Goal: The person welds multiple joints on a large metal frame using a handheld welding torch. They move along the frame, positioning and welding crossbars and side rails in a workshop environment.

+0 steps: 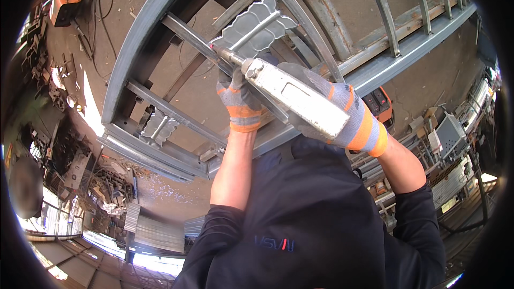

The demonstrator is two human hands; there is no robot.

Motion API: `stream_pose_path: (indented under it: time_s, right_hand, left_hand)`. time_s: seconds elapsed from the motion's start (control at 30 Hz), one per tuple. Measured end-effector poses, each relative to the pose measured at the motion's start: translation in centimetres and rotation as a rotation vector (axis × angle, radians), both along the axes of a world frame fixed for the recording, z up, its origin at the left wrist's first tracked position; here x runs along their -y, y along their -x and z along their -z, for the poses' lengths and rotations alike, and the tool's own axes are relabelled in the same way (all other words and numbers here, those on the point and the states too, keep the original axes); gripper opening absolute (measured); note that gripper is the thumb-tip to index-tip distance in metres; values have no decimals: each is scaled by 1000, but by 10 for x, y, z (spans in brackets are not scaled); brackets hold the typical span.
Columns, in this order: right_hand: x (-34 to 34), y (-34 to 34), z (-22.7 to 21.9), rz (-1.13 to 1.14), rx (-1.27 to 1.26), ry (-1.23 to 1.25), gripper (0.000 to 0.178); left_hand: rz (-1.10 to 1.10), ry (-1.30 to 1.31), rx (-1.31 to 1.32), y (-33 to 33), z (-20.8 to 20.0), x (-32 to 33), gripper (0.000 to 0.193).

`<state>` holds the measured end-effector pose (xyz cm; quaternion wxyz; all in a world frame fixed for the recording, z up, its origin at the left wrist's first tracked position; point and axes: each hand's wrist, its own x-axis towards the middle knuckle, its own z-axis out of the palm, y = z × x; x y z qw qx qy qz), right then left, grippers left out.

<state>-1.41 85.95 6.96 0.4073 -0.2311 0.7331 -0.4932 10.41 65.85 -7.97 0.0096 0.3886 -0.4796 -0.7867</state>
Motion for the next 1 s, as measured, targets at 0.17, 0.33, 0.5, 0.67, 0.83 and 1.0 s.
stream_pose_path:
  time_s: [0.17,0.33,0.5,0.67,0.83,1.0]
  right_hand:
    - [4,0,0,-5,-74,21,69]
    - [3,0,0,-6,-76,31,72]
    - [2,-1,0,4,-7,52,74]
    - [0,-1,0,-25,-47,41,75]
    - [2,-1,0,4,-34,60,76]
    - [7,1,-5,15,-31,13,74]
  left_hand:
    - [122,190,25,-6,8,1,19]
    - [37,116,7,-4,9,-2,16]
    - [-41,42,-32,0,6,-3,14]
    - [-156,-123,-22,1,2,-4,14]
    - [-177,-168,-85,-5,12,-2,26]
    - [-297,-459,-108,-13,27,3,31]
